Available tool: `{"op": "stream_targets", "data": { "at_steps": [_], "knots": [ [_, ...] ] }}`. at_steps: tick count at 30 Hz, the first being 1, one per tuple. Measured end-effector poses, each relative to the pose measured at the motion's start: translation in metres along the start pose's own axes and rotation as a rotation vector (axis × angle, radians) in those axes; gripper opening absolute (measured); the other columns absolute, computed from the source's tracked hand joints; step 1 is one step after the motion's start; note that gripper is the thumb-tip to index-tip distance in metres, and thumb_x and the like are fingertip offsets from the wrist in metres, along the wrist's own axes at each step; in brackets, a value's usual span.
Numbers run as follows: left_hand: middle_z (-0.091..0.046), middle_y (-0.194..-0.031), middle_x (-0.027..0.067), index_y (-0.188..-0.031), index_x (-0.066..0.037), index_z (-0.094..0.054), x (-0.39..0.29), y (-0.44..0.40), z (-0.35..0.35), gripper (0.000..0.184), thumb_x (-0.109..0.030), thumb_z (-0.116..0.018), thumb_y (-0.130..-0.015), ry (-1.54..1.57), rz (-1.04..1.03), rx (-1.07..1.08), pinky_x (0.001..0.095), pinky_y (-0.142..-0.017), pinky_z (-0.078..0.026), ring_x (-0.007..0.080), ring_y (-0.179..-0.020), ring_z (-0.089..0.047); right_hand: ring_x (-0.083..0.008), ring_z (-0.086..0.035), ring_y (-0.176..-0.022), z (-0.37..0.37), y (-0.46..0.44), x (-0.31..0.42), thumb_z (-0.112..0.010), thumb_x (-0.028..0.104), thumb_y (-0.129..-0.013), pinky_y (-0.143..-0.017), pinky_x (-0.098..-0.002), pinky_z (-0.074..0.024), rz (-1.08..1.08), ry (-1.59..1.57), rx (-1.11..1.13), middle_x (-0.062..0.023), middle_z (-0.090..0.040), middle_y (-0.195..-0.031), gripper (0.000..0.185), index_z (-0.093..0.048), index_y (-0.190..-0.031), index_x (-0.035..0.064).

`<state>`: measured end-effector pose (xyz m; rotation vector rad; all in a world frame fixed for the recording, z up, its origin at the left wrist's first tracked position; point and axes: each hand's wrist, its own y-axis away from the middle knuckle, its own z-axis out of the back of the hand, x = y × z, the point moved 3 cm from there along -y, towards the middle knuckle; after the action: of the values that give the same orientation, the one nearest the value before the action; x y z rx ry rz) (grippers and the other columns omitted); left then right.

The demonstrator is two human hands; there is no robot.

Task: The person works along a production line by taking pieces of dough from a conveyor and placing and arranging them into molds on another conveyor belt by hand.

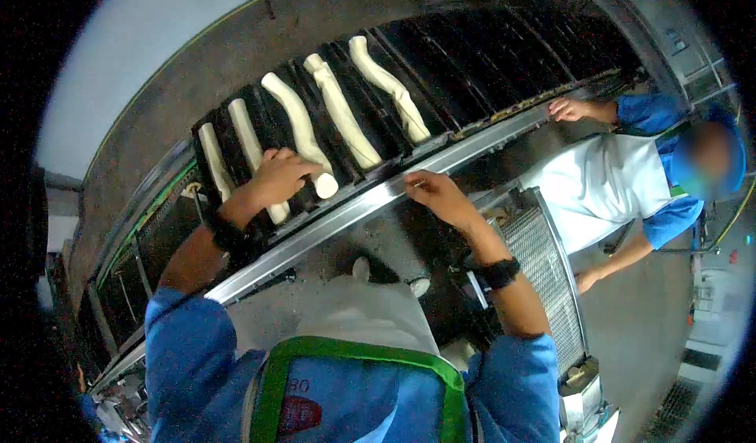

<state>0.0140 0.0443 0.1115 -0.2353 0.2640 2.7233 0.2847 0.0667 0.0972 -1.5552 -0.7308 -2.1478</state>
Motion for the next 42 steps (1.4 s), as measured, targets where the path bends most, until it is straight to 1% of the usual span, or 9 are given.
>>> {"op": "stream_targets", "data": {
  "at_steps": [6, 12, 18, 19, 21, 22, 23, 27, 42],
  "knots": [
    [-0.046, -0.08, 0.0016, -0.075, -0.02, -0.057, 0.018, -0.016, -0.015, 0.016, -0.015, -0.052, -0.061, -0.318, -0.422, -0.017, 0.0316, -0.073, -0.029, 0.019, -0.087, -0.04, -0.0112, -0.048, -0.079, 0.023, 0.075, -0.026, -0.049, 0.02, -0.076, -0.067, -0.0218, -0.0375, -0.277, -0.093, -0.036, -0.004, -0.053, -0.086, 0.028, -0.047, -0.097, 0.002],
    [-0.044, -0.072, 0.0051, -0.07, -0.013, -0.051, 0.037, -0.002, -0.008, 0.009, -0.015, -0.051, -0.062, -0.559, -0.22, -0.082, 0.0331, -0.07, -0.034, 0.0226, -0.081, -0.042, -0.0121, -0.05, -0.078, 0.038, 0.102, -0.046, -0.049, 0.02, -0.076, -0.066, -0.0227, -0.0386, -0.325, -0.196, -0.039, -0.0053, -0.053, -0.086, 0.029, -0.046, -0.097, 0.0003],
    [-0.052, -0.081, 0.0109, -0.08, -0.007, -0.053, 0.081, -0.023, -0.018, 0.02, -0.001, -0.046, -0.063, 0.439, -0.225, 0.449, 0.0353, -0.065, -0.04, 0.026, -0.079, -0.049, -0.0107, -0.049, -0.076, 0.059, 0.103, -0.058, -0.048, 0.013, -0.075, -0.062, -0.02, -0.0383, -0.425, -0.227, -0.136, -0.0042, -0.053, -0.087, 0.027, -0.046, -0.098, 0.0003],
    [-0.054, -0.084, 0.0115, -0.082, -0.007, -0.053, 0.097, -0.05, -0.012, 0.022, 0.0, -0.044, -0.063, 0.046, -0.015, 0.464, 0.0365, -0.064, -0.04, 0.0272, -0.079, -0.05, -0.0119, -0.05, -0.077, 0.069, 0.097, -0.066, -0.048, 0.012, -0.075, -0.065, -0.021, -0.0391, -0.405, -0.185, -0.153, -0.0053, -0.053, -0.088, 0.026, -0.045, -0.098, -0.0005],
    [-0.053, -0.087, 0.0128, -0.087, -0.003, -0.051, 0.144, -0.073, 0.005, 0.019, -0.004, -0.045, -0.068, 0.237, 0.357, 0.063, 0.0325, -0.068, -0.039, 0.0264, -0.08, -0.05, -0.0127, -0.05, -0.078, 0.067, 0.088, -0.064, -0.048, 0.011, -0.075, -0.066, -0.0222, -0.0394, -0.347, -0.214, -0.172, -0.0061, -0.053, -0.087, 0.026, -0.045, -0.098, -0.0007],
    [-0.05, -0.092, 0.0106, -0.092, -0.002, -0.049, 0.18, -0.039, 0.001, 0.021, -0.008, -0.044, -0.073, 0.654, 0.066, -0.291, 0.0297, -0.075, -0.036, 0.0218, -0.087, -0.046, -0.0135, -0.05, -0.078, 0.054, 0.09, -0.056, -0.048, 0.011, -0.075, -0.068, -0.0234, -0.0398, -0.297, -0.25, -0.165, -0.007, -0.053, -0.087, 0.026, -0.045, -0.098, -0.0009],
    [-0.05, -0.092, 0.0106, -0.092, -0.002, -0.049, 0.203, -0.001, 0.003, 0.021, -0.008, -0.044, -0.073, 0.541, 0.205, -0.364, 0.0296, -0.075, -0.036, 0.0218, -0.087, -0.046, -0.0149, -0.05, -0.082, 0.022, 0.093, -0.049, -0.049, 0.011, -0.073, -0.07, -0.025, -0.0408, -0.309, -0.342, -0.019, -0.0077, -0.053, -0.091, 0.029, -0.045, -0.1, -0.0001],
    [-0.049, -0.093, 0.0104, -0.094, -0.002, -0.048, 0.261, 0.075, -0.024, 0.022, -0.009, -0.044, -0.074, 0.295, 0.411, -0.342, 0.0293, -0.077, -0.035, 0.0215, -0.088, -0.045, -0.0141, -0.048, -0.082, -0.072, 0.137, -0.017, -0.048, 0.016, -0.076, -0.072, -0.0239, -0.0383, -0.235, -0.004, 0.001, -0.0072, -0.053, -0.087, 0.03, -0.043, -0.102, 0.0013],
    [-0.047, -0.098, 0.0098, -0.101, -0.002, -0.045, 0.306, 0.089, 0.014, 0.025, -0.012, -0.042, -0.078, 0.153, 0.715, -0.193, 0.028, -0.082, -0.031, 0.0204, -0.093, -0.043, -0.0188, -0.053, -0.073, 0.013, 0.219, -0.079, -0.048, 0.022, -0.075, -0.065, -0.0287, -0.0424, -0.346, 0.14, -0.446, -0.0122, -0.054, -0.087, 0.029, -0.049, -0.096, 0.0008]
  ]
}}
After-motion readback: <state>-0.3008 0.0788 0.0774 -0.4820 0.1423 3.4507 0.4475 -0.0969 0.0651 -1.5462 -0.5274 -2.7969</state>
